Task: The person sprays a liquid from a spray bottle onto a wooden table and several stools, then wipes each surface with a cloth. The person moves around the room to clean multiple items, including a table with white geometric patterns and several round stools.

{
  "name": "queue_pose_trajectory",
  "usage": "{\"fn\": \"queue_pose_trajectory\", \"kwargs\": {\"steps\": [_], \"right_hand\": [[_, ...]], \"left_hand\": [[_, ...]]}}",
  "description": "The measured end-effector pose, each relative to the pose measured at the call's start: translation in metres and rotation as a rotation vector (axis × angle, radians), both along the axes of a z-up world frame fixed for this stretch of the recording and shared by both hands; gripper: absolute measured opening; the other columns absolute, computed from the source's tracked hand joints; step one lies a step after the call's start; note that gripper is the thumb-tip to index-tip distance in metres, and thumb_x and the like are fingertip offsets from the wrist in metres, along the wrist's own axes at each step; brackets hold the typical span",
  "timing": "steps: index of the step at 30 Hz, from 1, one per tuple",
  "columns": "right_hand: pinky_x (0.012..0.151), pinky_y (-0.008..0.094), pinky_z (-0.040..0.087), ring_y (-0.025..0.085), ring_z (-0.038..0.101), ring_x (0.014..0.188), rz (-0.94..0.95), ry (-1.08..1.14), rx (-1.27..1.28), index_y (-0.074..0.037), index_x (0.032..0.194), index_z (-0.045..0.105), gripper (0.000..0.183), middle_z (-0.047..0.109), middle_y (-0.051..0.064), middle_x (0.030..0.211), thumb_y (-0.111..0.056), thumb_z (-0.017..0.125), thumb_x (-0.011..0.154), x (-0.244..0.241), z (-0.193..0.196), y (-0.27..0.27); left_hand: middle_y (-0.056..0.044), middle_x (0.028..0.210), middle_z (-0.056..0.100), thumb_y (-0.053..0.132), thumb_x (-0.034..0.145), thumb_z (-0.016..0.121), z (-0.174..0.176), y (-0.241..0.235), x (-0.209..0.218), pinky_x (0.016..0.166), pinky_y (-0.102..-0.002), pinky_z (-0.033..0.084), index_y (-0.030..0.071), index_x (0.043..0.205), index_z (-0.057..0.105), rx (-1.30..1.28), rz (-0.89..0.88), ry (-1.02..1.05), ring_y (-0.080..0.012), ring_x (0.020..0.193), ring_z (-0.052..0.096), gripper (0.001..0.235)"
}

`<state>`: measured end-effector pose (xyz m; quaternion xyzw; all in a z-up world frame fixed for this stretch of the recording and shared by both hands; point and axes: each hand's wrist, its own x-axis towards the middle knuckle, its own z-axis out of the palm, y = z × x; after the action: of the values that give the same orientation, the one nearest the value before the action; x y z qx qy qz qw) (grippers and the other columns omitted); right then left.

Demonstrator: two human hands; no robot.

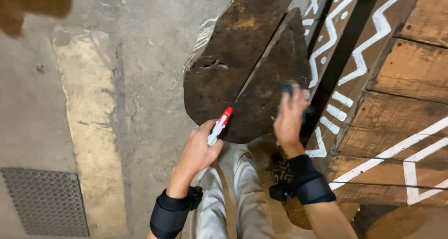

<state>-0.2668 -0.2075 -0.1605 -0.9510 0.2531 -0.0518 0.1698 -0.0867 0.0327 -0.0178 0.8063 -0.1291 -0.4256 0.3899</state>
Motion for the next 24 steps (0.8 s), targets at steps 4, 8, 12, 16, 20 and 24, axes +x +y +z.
{"fn": "queue_pose_trajectory", "kwargs": {"steps": [4, 8, 12, 16, 20, 24], "right_hand": [[0.123, 0.066, 0.024, 0.054, 0.022, 0.153, 0.179, 0.094, 0.320, 0.000, 0.136, 0.055, 0.045, 0.033, 0.024, 0.163, 0.005, 0.056, 0.092, 0.038, 0.021, 0.016], [0.125, 0.067, 0.018, 0.052, 0.020, 0.155, 0.092, 0.066, 0.087, 0.000, 0.151, 0.046, 0.056, 0.025, 0.024, 0.168, 0.005, 0.056, 0.096, 0.106, -0.017, -0.057], [0.126, 0.063, 0.016, 0.053, 0.019, 0.156, -0.062, -0.038, 0.145, -0.005, 0.163, 0.036, 0.056, 0.024, 0.022, 0.171, -0.002, 0.055, 0.110, 0.167, -0.019, -0.127], [0.132, 0.055, 0.022, 0.052, 0.024, 0.156, -0.065, -0.082, 0.201, -0.005, 0.164, 0.037, 0.055, 0.028, 0.021, 0.170, -0.004, 0.056, 0.112, 0.142, -0.018, -0.110], [0.127, 0.058, 0.025, 0.054, 0.027, 0.154, -0.103, -0.047, 0.072, 0.002, 0.154, 0.044, 0.054, 0.027, 0.027, 0.167, 0.003, 0.056, 0.101, 0.075, 0.013, -0.041], [0.120, 0.067, 0.024, 0.060, 0.025, 0.149, 0.021, 0.102, 0.114, 0.007, 0.147, 0.048, 0.054, 0.025, 0.031, 0.165, 0.004, 0.053, 0.093, 0.015, 0.028, 0.029]], "left_hand": [[-0.027, 0.103, 0.071, 0.012, 0.072, 0.063, 0.002, -0.017, 0.002, 0.081, -0.051, 0.053, 0.000, 0.119, 0.065, -0.049, -0.007, -0.034, -0.0473, 0.096, 0.066, 0.048], [-0.028, 0.102, 0.070, 0.013, 0.074, 0.065, 0.000, -0.037, 0.017, 0.083, -0.051, 0.053, -0.001, 0.118, 0.065, -0.089, -0.032, -0.105, -0.0478, 0.097, 0.066, 0.046], [-0.026, 0.102, 0.071, 0.013, 0.075, 0.063, 0.013, -0.064, 0.027, 0.083, -0.051, 0.053, 0.000, 0.119, 0.066, -0.104, -0.041, -0.096, -0.0471, 0.096, 0.067, 0.047], [-0.027, 0.103, 0.071, 0.012, 0.074, 0.063, 0.019, -0.065, 0.026, 0.083, -0.051, 0.054, -0.002, 0.120, 0.065, -0.130, -0.026, -0.146, -0.0476, 0.096, 0.067, 0.048], [-0.027, 0.103, 0.071, 0.012, 0.075, 0.063, 0.017, -0.059, 0.017, 0.084, -0.050, 0.054, -0.001, 0.120, 0.065, -0.136, -0.023, -0.109, -0.0472, 0.097, 0.067, 0.047], [-0.027, 0.105, 0.071, 0.012, 0.074, 0.063, 0.015, -0.049, 0.011, 0.085, -0.051, 0.053, -0.001, 0.119, 0.065, -0.062, -0.031, -0.062, -0.0470, 0.099, 0.066, 0.047]]}}
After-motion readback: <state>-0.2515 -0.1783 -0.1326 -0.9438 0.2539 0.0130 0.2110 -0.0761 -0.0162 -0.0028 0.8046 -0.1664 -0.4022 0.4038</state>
